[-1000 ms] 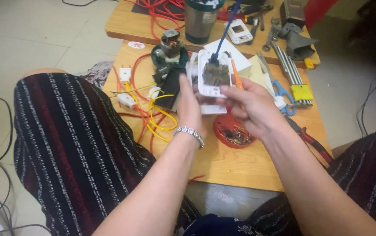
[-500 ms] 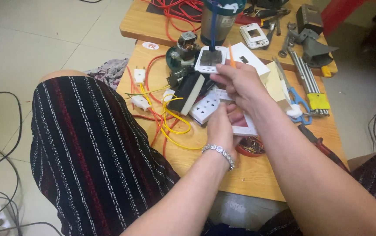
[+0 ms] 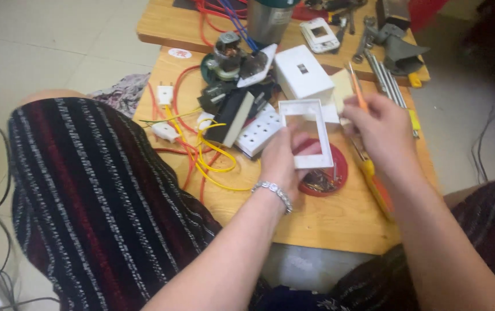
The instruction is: Assembling a circuit panel by placing screws and components into a plastic frame.
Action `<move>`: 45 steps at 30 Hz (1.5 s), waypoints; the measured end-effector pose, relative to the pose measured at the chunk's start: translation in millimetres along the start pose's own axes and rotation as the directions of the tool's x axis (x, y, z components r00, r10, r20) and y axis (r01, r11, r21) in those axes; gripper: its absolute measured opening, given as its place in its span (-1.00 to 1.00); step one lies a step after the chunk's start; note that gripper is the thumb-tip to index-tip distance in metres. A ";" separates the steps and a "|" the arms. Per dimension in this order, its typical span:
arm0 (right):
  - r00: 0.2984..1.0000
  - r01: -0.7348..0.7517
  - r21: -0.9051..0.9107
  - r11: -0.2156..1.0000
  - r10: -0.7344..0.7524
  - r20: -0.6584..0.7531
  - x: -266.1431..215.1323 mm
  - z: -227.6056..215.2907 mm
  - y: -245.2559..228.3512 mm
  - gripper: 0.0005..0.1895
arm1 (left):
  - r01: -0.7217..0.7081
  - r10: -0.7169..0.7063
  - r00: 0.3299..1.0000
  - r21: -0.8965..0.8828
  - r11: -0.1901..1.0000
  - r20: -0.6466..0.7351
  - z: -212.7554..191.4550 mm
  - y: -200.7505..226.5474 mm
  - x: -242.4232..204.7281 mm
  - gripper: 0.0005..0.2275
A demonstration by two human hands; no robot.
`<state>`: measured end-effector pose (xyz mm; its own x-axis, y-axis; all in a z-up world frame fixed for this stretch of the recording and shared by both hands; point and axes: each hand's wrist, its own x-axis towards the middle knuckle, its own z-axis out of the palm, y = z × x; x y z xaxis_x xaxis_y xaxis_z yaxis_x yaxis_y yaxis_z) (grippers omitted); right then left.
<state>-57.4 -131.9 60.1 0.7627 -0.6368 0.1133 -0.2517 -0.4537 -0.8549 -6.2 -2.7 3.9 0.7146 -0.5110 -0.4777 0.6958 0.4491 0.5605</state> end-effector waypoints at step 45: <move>0.984 -0.115 -0.538 0.835 0.169 0.052 -48.9 -25.6 58.2 -0.65 | -0.009 -0.045 0.854 0.101 0.995 0.518 -15.2 10.7 -3.2 -0.57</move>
<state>-124.6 -143.1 17.8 0.7391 -0.6710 -0.0596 -0.6185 -0.6408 -0.4548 0.0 14.8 1.2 0.5418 -0.8364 -0.0826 0.6787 0.3774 0.6301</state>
